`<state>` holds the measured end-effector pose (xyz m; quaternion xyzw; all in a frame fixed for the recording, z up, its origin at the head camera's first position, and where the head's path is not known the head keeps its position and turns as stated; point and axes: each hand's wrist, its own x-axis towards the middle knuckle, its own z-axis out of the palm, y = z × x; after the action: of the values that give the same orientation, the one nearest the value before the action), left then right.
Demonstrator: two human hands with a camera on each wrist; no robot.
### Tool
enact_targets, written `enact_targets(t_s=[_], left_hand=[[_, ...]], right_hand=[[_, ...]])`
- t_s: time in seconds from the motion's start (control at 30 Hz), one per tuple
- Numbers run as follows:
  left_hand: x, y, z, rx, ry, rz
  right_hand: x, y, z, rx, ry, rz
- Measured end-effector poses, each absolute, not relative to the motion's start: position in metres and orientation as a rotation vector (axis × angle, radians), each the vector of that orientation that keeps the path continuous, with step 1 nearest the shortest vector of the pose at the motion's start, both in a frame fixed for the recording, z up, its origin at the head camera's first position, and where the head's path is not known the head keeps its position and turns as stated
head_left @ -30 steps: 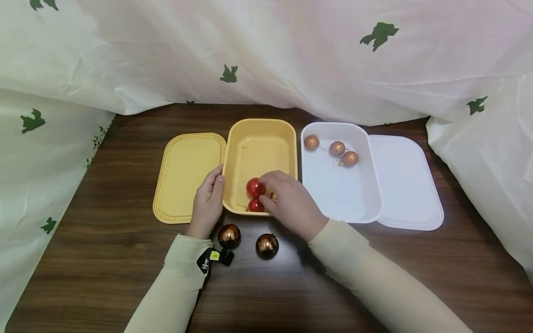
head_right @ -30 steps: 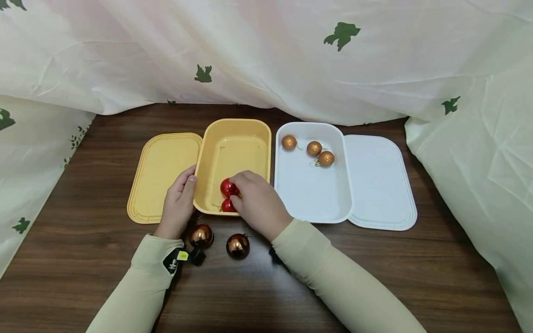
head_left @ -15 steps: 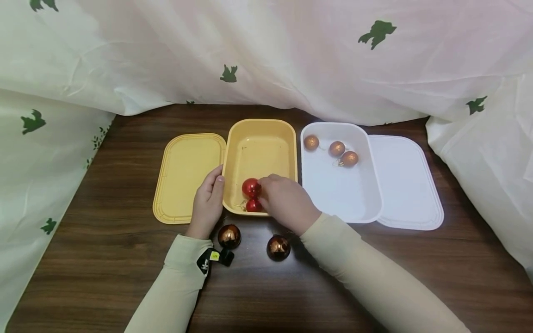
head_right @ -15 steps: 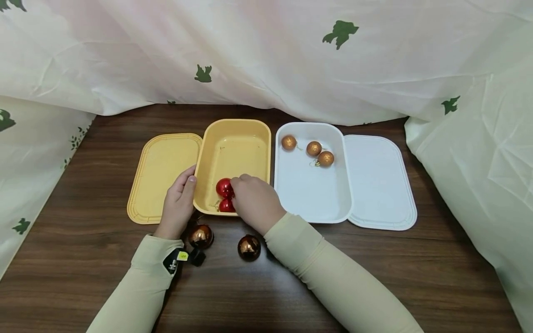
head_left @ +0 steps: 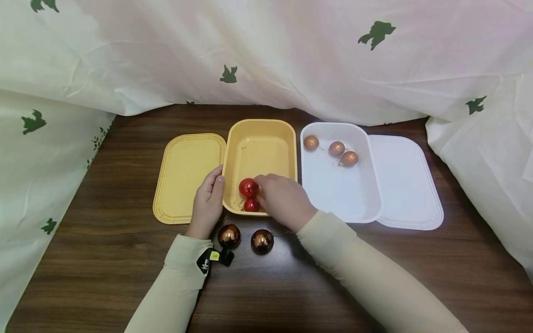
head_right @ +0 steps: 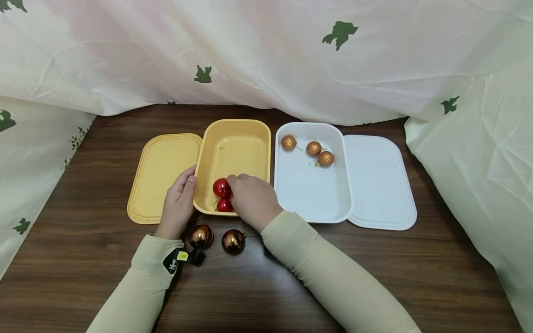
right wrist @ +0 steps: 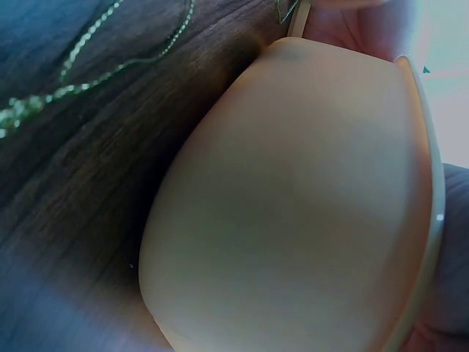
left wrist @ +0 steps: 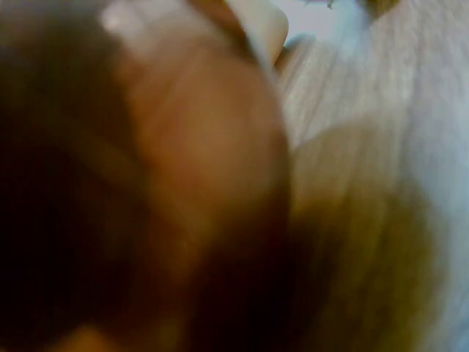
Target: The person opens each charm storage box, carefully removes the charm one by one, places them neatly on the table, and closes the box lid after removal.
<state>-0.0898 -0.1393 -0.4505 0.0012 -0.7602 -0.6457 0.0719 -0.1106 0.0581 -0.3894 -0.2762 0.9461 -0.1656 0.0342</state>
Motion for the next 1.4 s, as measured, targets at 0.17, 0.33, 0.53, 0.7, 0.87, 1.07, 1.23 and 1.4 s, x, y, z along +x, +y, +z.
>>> enact_targets(t_s=[0.17, 0.33, 0.53, 0.7, 0.87, 1.07, 1.23, 1.4], left_hand=[[-0.09, -0.139, -0.45, -0.001, -2.274, -1.948], [-0.089, -0.139, -0.449, 0.003, -2.285, -1.941], [-0.09, -0.138, -0.449, 0.003, -2.289, -1.937], [-0.09, -0.137, -0.449, 0.013, -2.297, -1.93], [-0.09, -0.138, -0.449, 0.016, -2.302, -1.928], [-0.09, -0.139, -0.45, 0.018, -2.301, -1.927], [-0.09, -0.139, -0.45, 0.02, -2.306, -1.921], [-0.09, -0.139, -0.45, 0.017, -2.312, -1.915]], right_hand=[[-0.111, 0.057, -0.39, -0.828, 2.908, -0.491], [-0.111, 0.056, -0.389, -0.825, 2.904, -0.457], [-0.112, 0.057, -0.387, -0.817, 2.886, -0.434], [-0.113, 0.058, -0.385, -0.803, 2.866, -0.409], [-0.113, 0.057, -0.384, -0.805, 2.857, -0.397], [-0.113, 0.057, -0.383, -0.803, 2.855, -0.409], [-0.113, 0.057, -0.382, -0.803, 2.839, -0.391], [-0.114, 0.057, -0.379, -0.81, 2.853, -0.279]])
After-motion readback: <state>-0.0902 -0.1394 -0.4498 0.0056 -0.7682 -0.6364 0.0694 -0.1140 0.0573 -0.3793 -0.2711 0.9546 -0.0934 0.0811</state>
